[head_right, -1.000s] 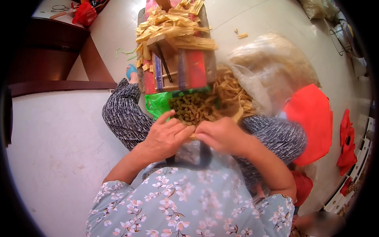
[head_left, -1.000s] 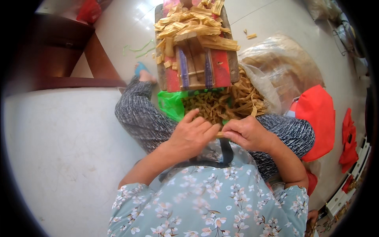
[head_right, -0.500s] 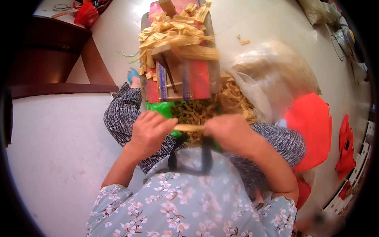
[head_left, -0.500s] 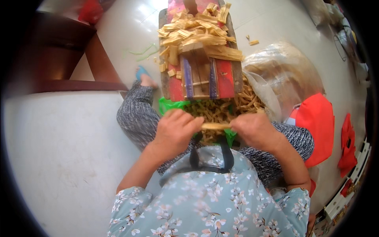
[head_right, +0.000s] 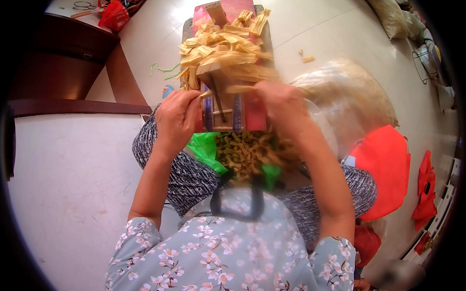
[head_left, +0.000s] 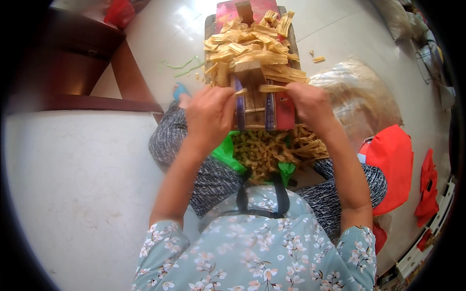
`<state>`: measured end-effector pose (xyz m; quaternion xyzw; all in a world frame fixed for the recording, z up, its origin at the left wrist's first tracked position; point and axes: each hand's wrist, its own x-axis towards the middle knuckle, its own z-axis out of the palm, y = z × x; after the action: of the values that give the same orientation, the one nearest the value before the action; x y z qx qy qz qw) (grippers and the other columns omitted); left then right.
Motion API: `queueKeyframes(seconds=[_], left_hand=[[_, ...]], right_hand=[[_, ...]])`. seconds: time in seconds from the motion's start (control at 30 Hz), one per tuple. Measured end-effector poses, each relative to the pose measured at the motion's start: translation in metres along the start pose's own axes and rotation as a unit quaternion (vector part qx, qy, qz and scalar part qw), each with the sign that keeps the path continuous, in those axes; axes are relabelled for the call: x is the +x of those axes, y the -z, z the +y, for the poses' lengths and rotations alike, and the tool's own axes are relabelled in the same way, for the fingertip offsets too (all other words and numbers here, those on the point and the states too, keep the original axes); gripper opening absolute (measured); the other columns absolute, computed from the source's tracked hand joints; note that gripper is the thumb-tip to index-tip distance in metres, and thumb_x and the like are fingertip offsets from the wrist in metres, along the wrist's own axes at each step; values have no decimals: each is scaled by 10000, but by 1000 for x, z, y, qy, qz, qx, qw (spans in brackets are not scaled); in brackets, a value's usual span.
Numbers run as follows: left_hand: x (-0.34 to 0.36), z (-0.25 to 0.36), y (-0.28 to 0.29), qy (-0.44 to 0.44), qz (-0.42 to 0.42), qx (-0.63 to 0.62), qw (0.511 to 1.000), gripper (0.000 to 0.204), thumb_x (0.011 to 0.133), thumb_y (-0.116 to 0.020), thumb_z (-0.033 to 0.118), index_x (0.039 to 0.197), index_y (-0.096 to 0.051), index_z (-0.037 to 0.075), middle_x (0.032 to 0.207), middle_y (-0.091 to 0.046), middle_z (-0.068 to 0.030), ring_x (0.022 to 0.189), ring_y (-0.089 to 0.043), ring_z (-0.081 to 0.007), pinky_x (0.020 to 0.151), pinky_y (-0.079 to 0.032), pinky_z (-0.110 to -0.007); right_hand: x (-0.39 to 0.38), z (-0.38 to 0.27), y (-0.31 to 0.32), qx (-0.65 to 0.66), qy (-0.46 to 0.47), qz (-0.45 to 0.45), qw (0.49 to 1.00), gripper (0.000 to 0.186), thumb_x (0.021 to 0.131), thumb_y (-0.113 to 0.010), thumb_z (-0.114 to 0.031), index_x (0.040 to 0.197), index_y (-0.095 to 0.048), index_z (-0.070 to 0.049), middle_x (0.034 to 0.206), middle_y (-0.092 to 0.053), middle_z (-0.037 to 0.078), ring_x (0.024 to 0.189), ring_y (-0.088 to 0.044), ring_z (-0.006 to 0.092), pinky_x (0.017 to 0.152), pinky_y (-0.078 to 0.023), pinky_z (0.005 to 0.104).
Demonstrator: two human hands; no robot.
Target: The person picks up strips of food material from their lap, folds and ties them into small knots, and places the finished knots onto a wooden block.
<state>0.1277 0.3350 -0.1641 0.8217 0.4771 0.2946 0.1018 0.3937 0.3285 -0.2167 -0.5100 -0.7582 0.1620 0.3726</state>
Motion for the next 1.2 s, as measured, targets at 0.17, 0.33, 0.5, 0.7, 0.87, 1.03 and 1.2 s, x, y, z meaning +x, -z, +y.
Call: queueKeyframes(seconds=[0.17,0.33,0.5,0.7,0.87,1.03,1.2], left_hand=[[-32,9,25,-39,-1,-65,997,183,863,-693,79,1034,-712,16,945,-712,-120,807,-644,-280,747,-501,-335],[-55,50,16,98,-94,-276,952,237,940,-645,196,1047,-702,-8,923,-712,-128,751,-652,-214,684,-513,-310],[-97,55,-18,386,-441,-582,563,344,1009,-565,300,1029,-647,-34,725,-664,-99,591,-621,-141,552,-481,-254],[-77,89,32,140,-429,-566,690,259,936,-615,116,743,-688,-41,572,-634,-86,483,-601,-175,469,-467,-276],[-61,106,41,8,-368,-675,640,166,879,-701,116,802,-716,-30,692,-694,-126,559,-647,-278,533,-472,-368],[-40,102,51,-72,-244,-768,588,441,966,-604,185,558,-568,22,484,-572,-59,403,-575,-180,430,-509,-296],[-33,103,76,-30,-189,-760,621,525,1030,-539,245,555,-577,25,492,-575,-41,403,-573,-174,425,-490,-286]], right_hand=[[-41,-8,38,61,-110,-5,992,271,783,-660,10,1044,-665,-63,868,-672,143,759,-656,330,686,-545,410],[-68,-45,28,-42,153,-27,987,265,748,-703,-103,1004,-660,-51,801,-619,66,698,-612,209,592,-502,346],[-103,-72,12,-69,237,-8,969,273,778,-678,-173,1009,-652,-30,781,-576,2,694,-573,149,567,-445,283],[-176,-22,-27,-6,-44,32,999,141,828,-624,-94,958,-664,-57,843,-678,94,777,-648,292,677,-499,414],[-187,36,-32,24,-340,-16,940,103,946,-571,-115,940,-657,-60,858,-663,103,794,-654,268,680,-502,376],[-98,19,104,274,-199,288,896,196,1015,-552,-241,1035,-647,-70,902,-646,20,722,-526,69,607,-409,241],[19,-107,240,67,35,438,896,278,1017,-582,-288,926,-658,-36,699,-481,-50,565,-422,27,496,-324,197]])
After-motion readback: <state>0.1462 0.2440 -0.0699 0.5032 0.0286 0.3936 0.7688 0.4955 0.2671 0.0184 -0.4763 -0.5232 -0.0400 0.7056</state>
